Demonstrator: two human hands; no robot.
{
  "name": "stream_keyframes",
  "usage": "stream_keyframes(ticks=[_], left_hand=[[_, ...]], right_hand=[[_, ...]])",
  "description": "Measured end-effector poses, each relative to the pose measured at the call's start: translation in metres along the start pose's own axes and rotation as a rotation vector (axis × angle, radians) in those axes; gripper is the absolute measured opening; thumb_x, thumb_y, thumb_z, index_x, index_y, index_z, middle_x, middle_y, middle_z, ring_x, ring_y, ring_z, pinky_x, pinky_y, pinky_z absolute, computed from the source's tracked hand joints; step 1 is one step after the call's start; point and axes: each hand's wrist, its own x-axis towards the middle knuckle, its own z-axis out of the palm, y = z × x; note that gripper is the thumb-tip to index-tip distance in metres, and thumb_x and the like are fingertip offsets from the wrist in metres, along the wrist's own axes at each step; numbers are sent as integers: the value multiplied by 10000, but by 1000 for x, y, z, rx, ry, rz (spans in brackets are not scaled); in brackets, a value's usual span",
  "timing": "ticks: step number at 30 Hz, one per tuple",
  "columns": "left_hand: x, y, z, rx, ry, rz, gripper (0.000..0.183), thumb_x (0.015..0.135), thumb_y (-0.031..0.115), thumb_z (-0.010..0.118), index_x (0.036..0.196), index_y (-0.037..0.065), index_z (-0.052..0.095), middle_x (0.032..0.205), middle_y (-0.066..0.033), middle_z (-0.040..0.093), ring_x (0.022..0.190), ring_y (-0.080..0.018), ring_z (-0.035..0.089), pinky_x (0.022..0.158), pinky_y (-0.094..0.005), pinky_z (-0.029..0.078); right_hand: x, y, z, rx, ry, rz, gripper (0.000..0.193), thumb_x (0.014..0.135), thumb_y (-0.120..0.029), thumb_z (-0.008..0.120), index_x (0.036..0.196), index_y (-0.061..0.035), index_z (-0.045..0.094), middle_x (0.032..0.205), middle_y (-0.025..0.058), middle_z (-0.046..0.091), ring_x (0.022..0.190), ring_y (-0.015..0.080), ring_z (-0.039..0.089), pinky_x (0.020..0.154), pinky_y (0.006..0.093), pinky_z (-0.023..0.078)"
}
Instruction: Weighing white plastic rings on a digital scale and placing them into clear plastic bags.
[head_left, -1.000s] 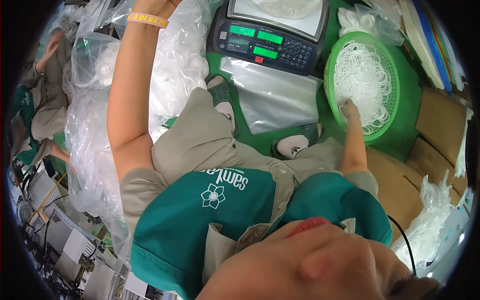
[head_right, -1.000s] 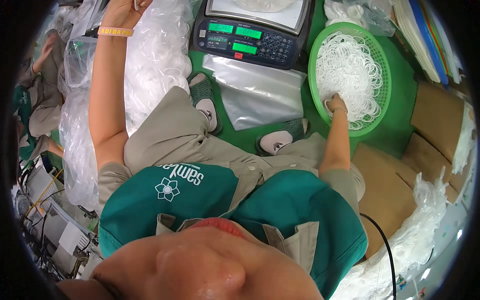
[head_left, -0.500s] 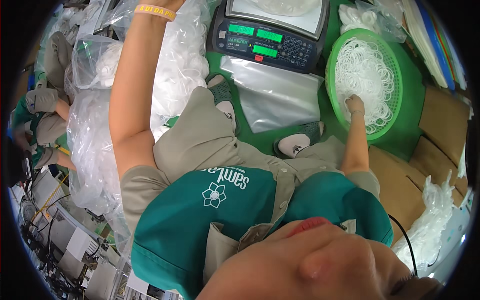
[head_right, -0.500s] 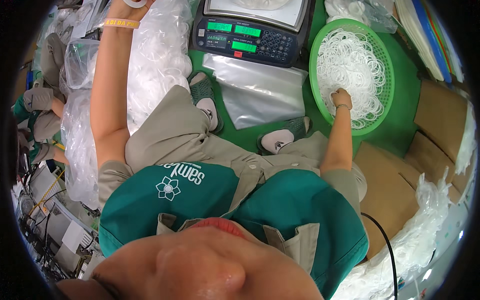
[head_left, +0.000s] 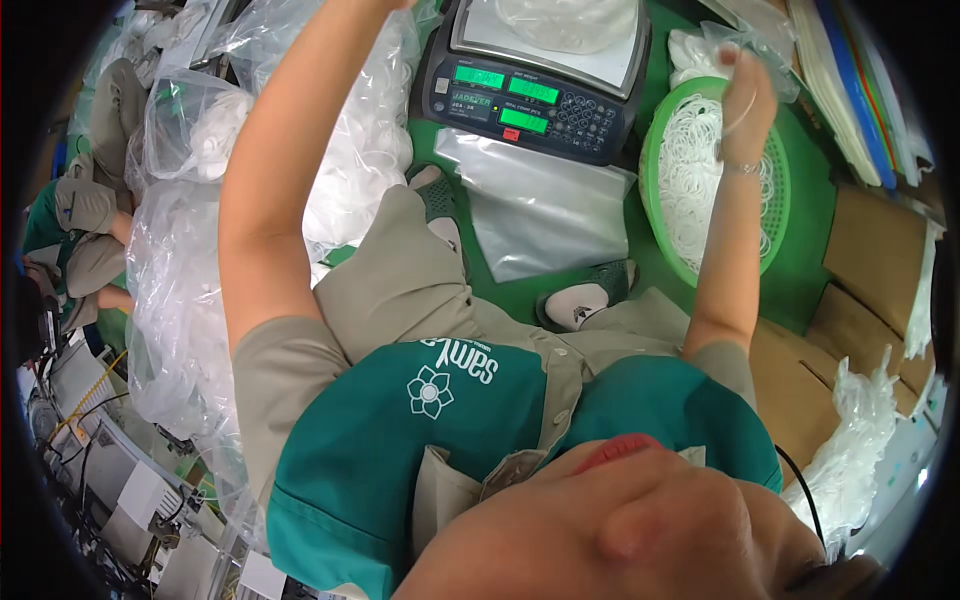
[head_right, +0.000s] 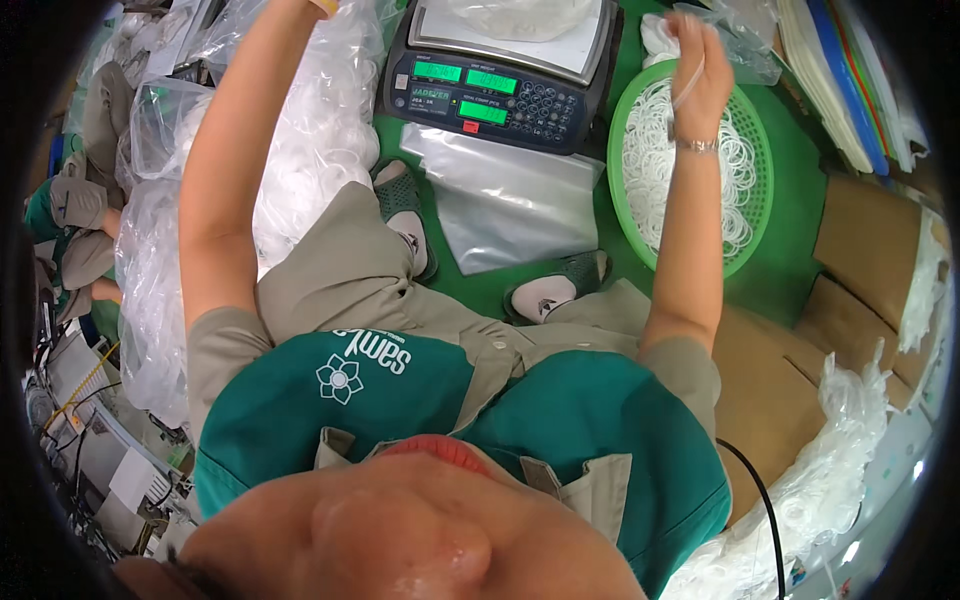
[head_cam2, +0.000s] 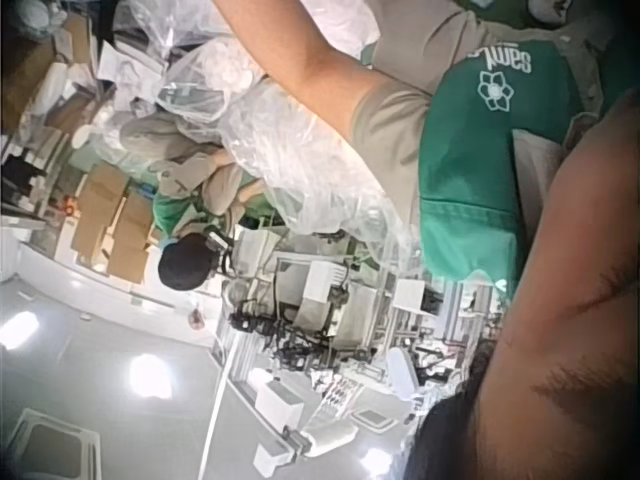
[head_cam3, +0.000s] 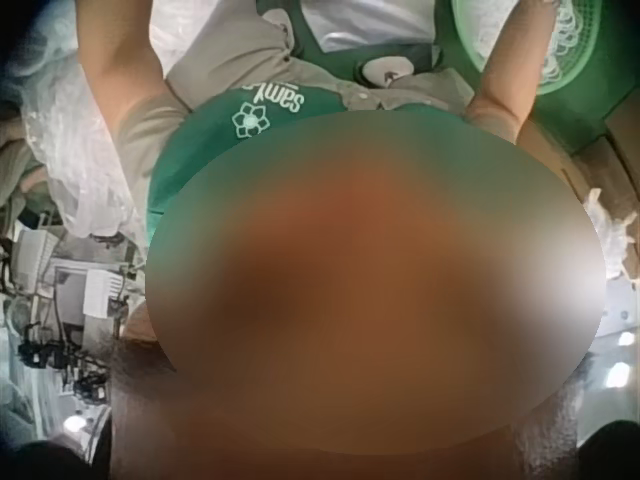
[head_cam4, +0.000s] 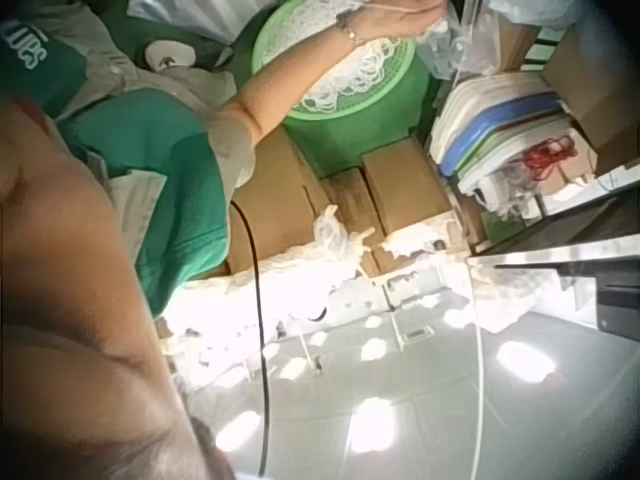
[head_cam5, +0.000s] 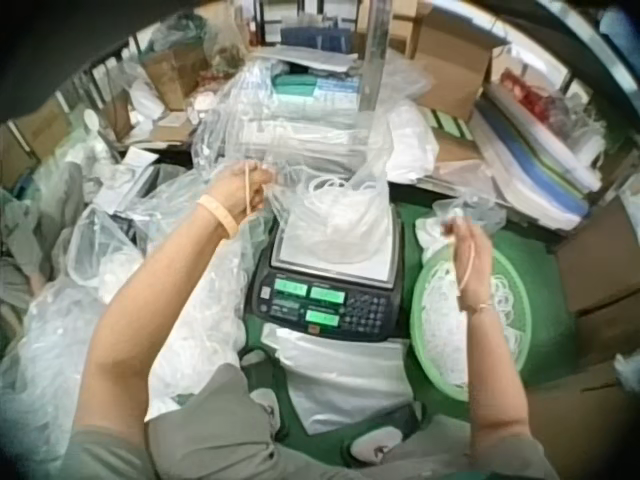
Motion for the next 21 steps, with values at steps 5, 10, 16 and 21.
stream_keyframes(ticks=[5,10,16,21], left_hand=[[-58,10,21,319,-88,139,213,831,230,527,700,66,489,492,6,423,416,-80,421,397,-207,324],[-78,21,34,78,-292,273,193,875,220,452,809,45,496,722,-35,562,542,-67,479,517,-189,410],[-98,86,16,-62,-320,512,280,853,274,477,779,7,520,745,-84,589,582,-98,523,557,-205,428],[-165,136,18,116,-106,625,258,879,244,437,761,25,503,712,-65,572,583,-102,516,567,-211,416]], right_hand=[[76,-73,116,92,-267,-197,187,828,-152,500,752,1,577,633,50,545,606,150,513,561,297,405],[36,8,168,-575,-733,119,269,778,-203,425,982,-61,528,1037,180,553,957,350,523,768,417,410],[54,-10,129,-327,-963,-338,256,801,-242,418,865,-23,534,831,192,579,761,321,570,666,407,430],[36,-70,146,-235,-1242,-377,242,784,-176,419,895,-24,571,789,157,579,739,299,557,676,388,427]])
